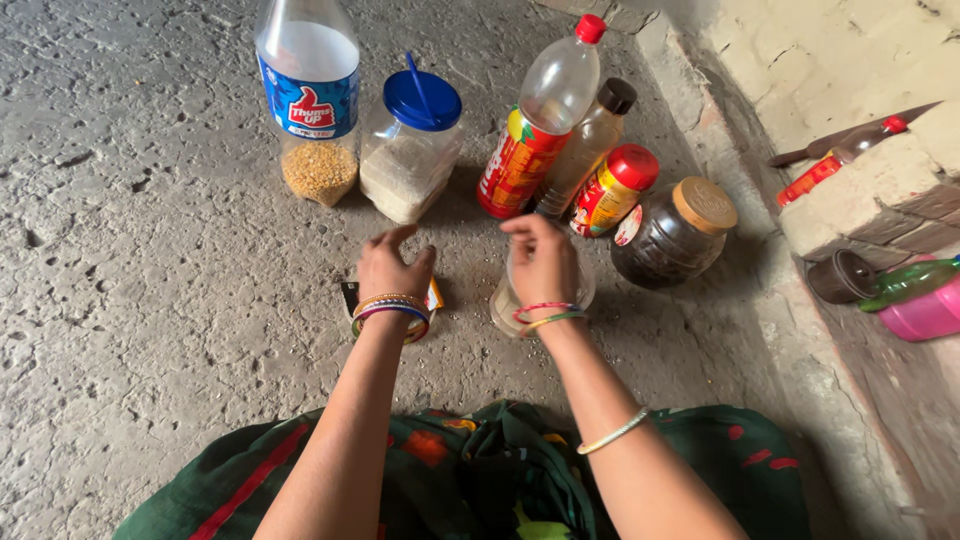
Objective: The person sits on the floor and sorts various food items and packets from a small plastic container into a larger container. They then open a jar of rice and pour some into the lid.
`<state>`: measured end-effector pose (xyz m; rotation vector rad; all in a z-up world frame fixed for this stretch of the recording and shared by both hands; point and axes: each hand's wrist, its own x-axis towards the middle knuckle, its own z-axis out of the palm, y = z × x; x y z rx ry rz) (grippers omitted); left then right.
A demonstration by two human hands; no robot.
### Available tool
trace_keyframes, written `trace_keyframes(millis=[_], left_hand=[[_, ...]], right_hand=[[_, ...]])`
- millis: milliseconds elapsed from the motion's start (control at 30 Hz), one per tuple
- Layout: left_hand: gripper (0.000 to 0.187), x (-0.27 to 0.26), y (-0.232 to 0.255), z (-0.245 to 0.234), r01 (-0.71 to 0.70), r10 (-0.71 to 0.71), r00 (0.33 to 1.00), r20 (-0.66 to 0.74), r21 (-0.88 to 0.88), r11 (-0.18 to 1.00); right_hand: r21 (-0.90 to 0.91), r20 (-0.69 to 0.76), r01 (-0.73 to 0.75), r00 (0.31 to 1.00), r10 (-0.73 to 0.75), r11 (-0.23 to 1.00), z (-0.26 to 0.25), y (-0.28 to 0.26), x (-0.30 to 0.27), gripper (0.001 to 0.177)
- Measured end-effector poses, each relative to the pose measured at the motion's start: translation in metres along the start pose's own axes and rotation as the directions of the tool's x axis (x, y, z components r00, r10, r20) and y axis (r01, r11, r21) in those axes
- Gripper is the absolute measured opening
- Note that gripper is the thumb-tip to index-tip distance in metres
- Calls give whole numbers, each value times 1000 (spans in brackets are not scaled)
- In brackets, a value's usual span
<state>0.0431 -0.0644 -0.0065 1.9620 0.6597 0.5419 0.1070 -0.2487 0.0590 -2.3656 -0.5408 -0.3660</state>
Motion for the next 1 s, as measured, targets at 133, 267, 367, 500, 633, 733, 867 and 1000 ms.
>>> trace_keyframes(millis=[133, 267, 367, 500, 633, 733, 867, 1000], left_hand=[[51, -4, 5, 11, 142, -105, 951, 290, -111, 984], [46, -9, 5, 21, -5, 45, 964, 260, -152, 988], [47, -8, 5, 22, 17, 44, 951, 307, -191, 982], [51, -7, 15, 18, 47, 87, 940, 330, -378, 925], [60, -5, 34, 10, 28, 191, 936, 294, -605, 796], [64, -2, 42, 3, 34, 227, 939, 260, -724, 689], [52, 3, 37, -9, 46, 117, 971, 209, -642, 765], [46, 8, 25, -19, 128, -73, 988, 135, -468, 874]], right_hand=[[-322, 147, 38, 989, 11, 946, -33, 20, -1, 45], [-373, 291, 104, 957, 10, 922, -33, 33, -6, 42], [-287, 194, -113, 966, 173, 951, -37, 30, -4, 19], [-100, 83, -74, 993, 82, 992, -50, 12, 11, 12], [48, 86, 2, 996, -6, 999, -54, -12, 31, 15], [122, 103, 92, 989, -105, 988, -37, -31, 35, 17], [133, 165, 151, 971, -172, 980, -3, -49, 27, 19], [110, 259, 49, 963, -76, 993, 26, -59, 11, 18]])
